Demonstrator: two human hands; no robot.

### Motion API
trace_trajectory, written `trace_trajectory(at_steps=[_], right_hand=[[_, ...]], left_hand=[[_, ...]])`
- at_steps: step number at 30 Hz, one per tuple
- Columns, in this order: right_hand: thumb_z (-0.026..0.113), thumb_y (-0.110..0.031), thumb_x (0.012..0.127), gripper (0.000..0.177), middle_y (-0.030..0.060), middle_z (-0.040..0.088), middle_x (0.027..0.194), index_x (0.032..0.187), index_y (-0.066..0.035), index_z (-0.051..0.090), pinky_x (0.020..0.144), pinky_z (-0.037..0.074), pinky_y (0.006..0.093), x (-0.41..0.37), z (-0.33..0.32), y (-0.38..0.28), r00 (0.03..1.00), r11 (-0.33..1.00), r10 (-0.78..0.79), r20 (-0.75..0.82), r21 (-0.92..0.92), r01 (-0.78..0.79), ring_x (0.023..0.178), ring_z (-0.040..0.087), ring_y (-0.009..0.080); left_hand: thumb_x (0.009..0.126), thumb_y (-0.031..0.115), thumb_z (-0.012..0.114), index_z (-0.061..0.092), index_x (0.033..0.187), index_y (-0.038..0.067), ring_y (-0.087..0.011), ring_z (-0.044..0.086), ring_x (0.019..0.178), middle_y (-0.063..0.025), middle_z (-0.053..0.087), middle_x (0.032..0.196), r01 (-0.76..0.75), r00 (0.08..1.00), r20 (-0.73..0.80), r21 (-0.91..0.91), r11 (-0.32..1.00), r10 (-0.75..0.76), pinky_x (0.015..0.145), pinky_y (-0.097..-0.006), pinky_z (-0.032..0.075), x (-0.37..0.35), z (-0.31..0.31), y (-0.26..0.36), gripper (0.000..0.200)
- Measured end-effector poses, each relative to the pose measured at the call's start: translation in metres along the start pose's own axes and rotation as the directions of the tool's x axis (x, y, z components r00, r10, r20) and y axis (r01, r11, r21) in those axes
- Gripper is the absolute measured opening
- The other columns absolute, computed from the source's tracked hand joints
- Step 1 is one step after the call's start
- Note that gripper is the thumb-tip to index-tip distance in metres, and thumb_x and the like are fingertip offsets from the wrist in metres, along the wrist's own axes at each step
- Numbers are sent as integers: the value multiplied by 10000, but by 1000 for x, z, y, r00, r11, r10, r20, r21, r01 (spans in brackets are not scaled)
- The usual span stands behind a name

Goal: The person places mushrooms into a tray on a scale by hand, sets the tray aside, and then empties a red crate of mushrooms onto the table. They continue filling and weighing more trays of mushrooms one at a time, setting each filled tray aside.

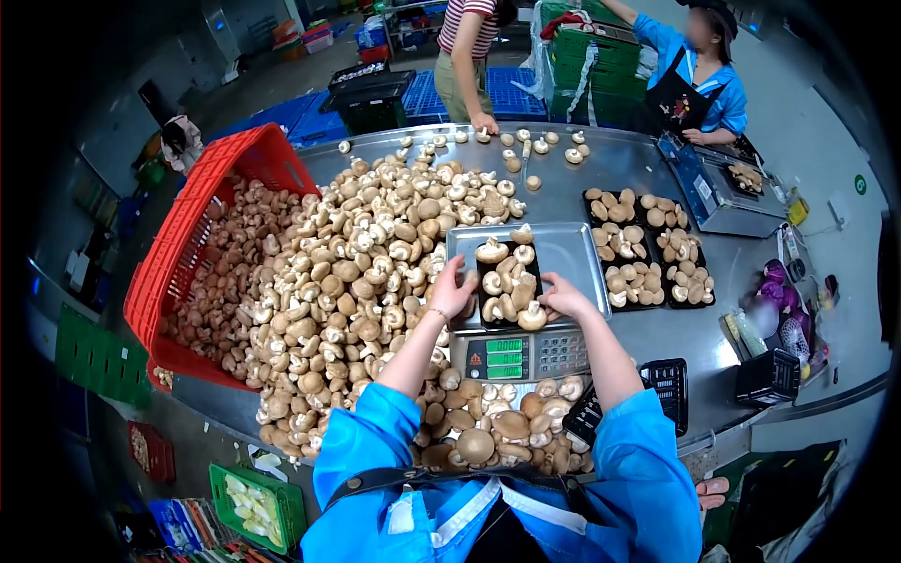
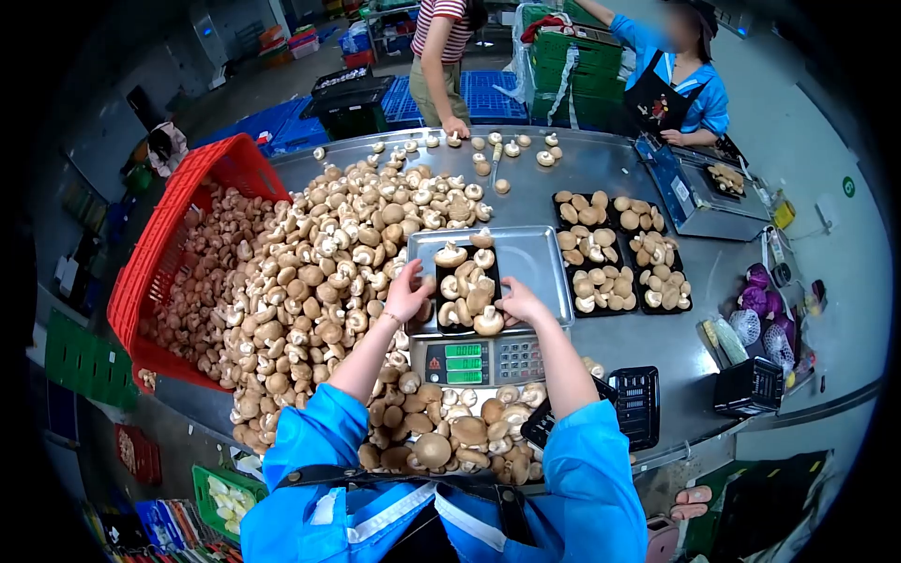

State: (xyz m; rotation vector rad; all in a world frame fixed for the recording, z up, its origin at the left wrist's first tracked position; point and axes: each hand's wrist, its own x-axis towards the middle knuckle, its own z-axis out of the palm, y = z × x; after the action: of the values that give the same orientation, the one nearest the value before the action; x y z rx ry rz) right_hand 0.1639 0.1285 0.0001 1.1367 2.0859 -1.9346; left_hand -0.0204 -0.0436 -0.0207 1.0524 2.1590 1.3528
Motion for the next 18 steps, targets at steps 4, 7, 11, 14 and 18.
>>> trace_trajectory(at_steps=[4,7,11,14,18], right_hand=[[508,-1,770,456,86,582,790,1204,-18,371,482,484,245,-18,-4,12,970,978,-148,-193,-171,116,597,590,139],[516,-8,786,332,62,573,752,1113,-9,457,505,476,218,-36,2,22,893,965,-257,-370,-53,256,597,590,126],[516,-7,796,282,70,583,788,1076,-26,492,498,461,211,-42,-1,35,898,941,-188,-399,189,281,611,595,136],[503,-20,810,267,79,587,800,1075,-7,483,505,459,208,-47,-8,41,896,924,-169,-410,252,289,621,595,133],[471,-22,829,248,102,592,820,1074,11,475,528,459,202,-56,-18,41,883,927,-146,-446,249,279,633,587,131]], left_hand=[[681,136,620,451,1177,59,-324,447,1079,-166,485,1154,-274,959,8,271,923,283,927,-362,362,40,8,16,530],[665,210,668,458,1188,72,-317,510,995,-173,543,1072,-181,981,122,291,939,151,883,-361,402,64,28,28,580],[720,233,668,450,1195,51,-217,587,872,-150,604,974,-143,989,-36,60,988,146,766,-303,459,67,20,34,553],[755,188,632,441,1108,6,-188,538,898,-123,564,1003,-179,933,-329,-71,981,146,779,-301,434,53,-19,29,441],[763,149,585,327,1263,-5,-267,439,1046,-182,431,1160,225,590,-807,124,967,-34,893,-386,363,32,-120,10,583]])
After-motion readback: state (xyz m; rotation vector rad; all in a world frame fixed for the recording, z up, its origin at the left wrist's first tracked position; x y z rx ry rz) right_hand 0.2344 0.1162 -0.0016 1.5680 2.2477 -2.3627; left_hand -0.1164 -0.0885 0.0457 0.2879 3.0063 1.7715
